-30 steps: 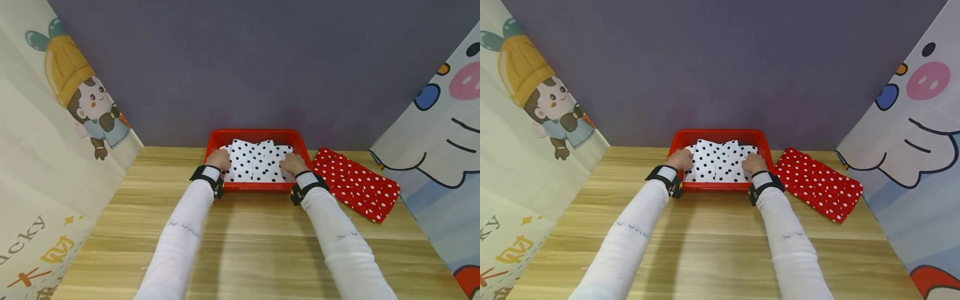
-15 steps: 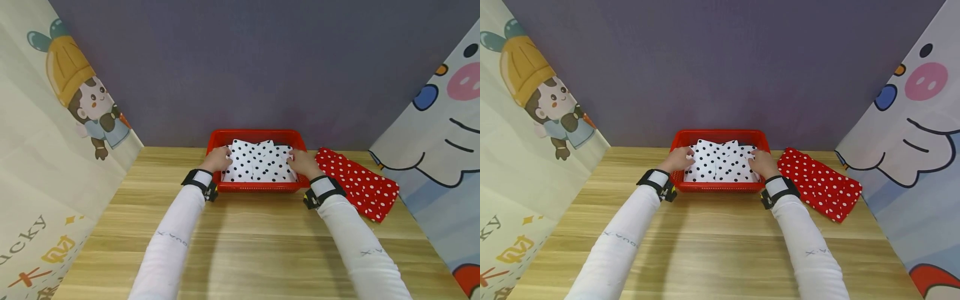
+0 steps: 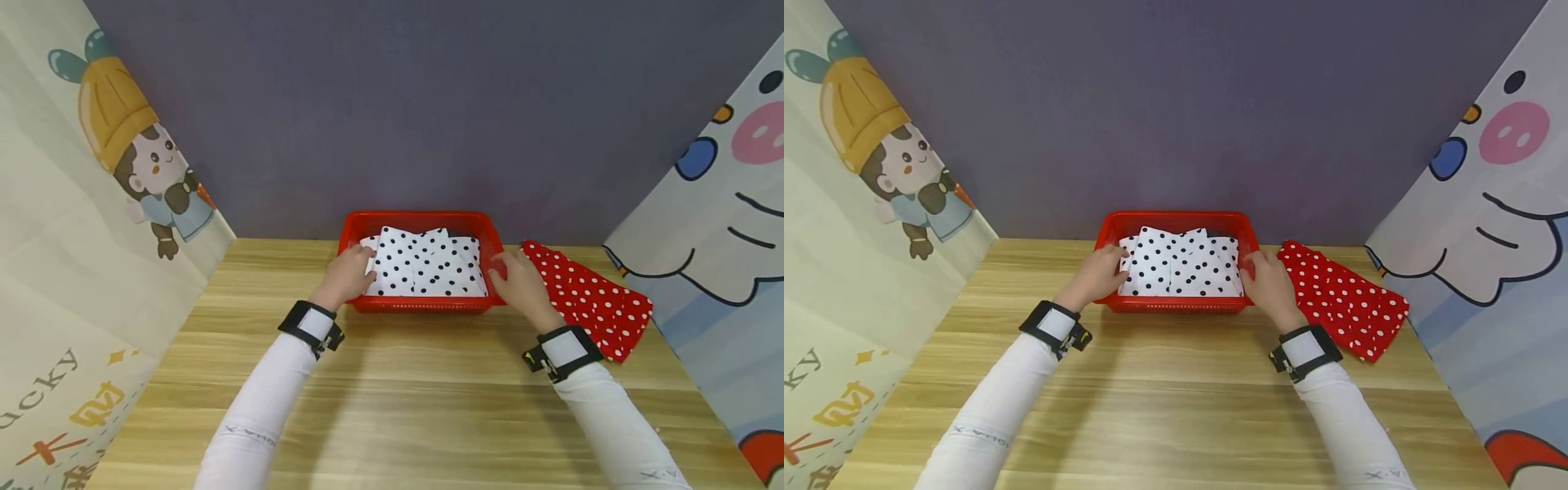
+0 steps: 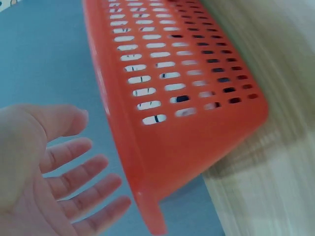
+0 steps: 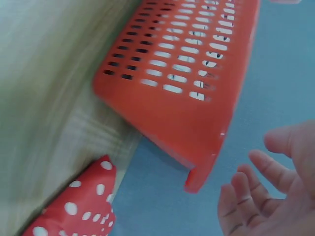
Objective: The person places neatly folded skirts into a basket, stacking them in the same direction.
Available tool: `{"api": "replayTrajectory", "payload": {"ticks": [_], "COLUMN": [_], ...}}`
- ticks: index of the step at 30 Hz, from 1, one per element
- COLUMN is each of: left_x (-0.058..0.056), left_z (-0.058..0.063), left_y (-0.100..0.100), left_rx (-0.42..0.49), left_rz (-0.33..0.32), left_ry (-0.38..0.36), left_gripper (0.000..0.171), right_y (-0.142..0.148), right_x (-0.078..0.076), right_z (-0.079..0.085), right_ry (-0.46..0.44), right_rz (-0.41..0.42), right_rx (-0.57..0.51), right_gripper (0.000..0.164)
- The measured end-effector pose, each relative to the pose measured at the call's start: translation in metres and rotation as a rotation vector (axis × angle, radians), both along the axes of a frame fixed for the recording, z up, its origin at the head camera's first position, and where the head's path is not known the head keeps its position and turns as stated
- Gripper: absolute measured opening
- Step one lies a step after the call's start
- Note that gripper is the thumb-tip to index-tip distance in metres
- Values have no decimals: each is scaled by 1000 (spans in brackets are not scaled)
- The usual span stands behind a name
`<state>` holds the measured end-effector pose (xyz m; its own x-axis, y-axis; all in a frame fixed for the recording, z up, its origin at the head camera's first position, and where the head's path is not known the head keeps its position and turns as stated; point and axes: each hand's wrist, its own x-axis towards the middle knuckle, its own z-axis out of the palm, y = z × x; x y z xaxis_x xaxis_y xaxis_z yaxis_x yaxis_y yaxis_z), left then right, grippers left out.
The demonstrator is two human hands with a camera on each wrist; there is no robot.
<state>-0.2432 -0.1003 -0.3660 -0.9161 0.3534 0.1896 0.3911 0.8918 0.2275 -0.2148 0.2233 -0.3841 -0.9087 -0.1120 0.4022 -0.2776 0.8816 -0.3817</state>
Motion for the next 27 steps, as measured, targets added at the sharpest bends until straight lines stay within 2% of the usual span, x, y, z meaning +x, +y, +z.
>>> {"api": "replayTrajectory", "payload": {"ticks": [7,14,17,20,27], "left_x": [29,53,65,78,98], "left_z": [-13,-26,-32,-38,-54], "left_y": [-6,-14,-15,-17,-20], "left_rx": [5,44,68,89,80], "left_rz": [-27,-67,-71,-72,-81], "left_ry": [253,404,429,417,360], "left_gripper": [28,26,27,28,35], "right_y": [10,20,25,30,50], "right_x": [28,46,50,54,56], "right_z": [-18,-32,-36,-40,-55], "right_ry": [102,174,206,226,187], "right_rz": [13,77,89,83,-18], "right_rx": [28,166,193,196,131], "right_gripper": [20,26,31,34,37]}}
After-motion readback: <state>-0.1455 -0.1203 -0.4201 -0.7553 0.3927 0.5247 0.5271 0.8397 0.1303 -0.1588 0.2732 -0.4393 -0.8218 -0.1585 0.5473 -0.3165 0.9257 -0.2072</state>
